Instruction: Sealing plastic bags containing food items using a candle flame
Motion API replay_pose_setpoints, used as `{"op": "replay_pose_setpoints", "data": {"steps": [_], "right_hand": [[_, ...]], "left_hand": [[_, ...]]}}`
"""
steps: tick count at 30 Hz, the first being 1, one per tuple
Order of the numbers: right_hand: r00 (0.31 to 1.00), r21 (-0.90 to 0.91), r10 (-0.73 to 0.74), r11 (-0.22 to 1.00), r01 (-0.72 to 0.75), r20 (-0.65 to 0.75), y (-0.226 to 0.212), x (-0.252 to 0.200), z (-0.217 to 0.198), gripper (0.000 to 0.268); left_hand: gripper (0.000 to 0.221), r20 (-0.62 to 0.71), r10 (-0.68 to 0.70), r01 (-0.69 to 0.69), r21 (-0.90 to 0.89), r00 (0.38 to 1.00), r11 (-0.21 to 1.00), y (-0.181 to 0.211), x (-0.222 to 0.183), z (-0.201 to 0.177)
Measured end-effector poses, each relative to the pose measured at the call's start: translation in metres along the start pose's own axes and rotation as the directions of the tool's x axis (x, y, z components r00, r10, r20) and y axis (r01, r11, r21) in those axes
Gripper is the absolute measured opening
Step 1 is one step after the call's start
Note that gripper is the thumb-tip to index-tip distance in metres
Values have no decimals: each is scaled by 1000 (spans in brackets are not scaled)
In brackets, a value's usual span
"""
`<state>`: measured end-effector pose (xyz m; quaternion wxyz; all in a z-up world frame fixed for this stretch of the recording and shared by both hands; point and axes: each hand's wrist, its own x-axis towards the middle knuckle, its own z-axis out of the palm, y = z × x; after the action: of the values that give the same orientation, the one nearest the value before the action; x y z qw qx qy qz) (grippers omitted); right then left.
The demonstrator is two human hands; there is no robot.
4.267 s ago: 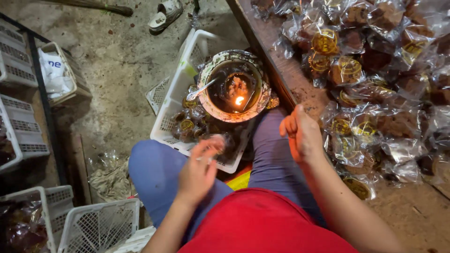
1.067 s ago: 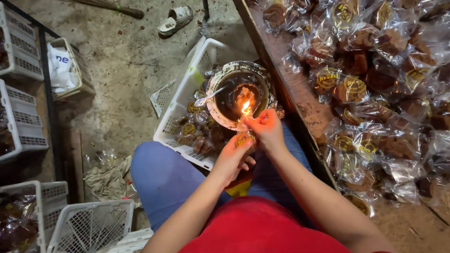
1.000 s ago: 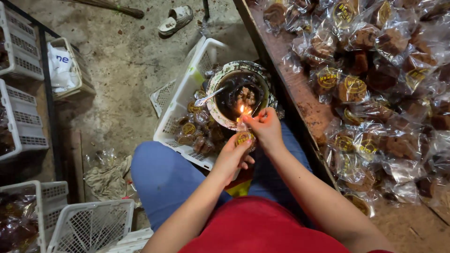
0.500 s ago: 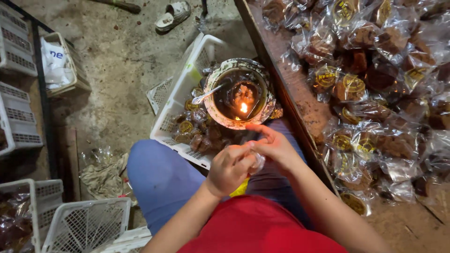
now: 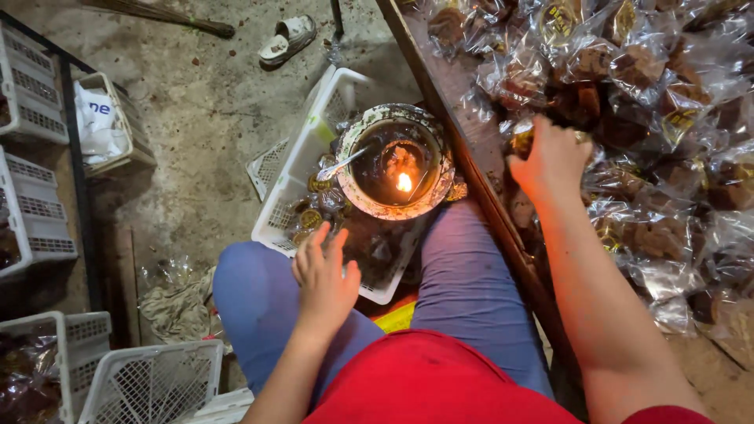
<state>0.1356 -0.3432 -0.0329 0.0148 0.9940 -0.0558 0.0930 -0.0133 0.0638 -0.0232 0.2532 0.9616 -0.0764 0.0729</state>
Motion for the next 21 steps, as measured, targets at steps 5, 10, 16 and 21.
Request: {"op": "replay_pose_setpoints", "data": {"steps": [5,10,16,21], "right_hand": [[992,298,8,953,-45,123,-38,-37,-54,59],[960,566,-32,802,191,-279,-51,-69,-81,34],[949,898,-259,349,268,-182,-94,-110,-130,42],[964,825,-144,498,267,-225,-80,-116,-117,14]], "left_hand": [[39,123,46,-4,-317,991,948,23,6,-1],[27,421,-99,385,-679,902,624,46,6,27],[83,609,120,614,-731,784,-298,93,29,6],[52,621,67,622,-783,781,5,92,31,0]]}}
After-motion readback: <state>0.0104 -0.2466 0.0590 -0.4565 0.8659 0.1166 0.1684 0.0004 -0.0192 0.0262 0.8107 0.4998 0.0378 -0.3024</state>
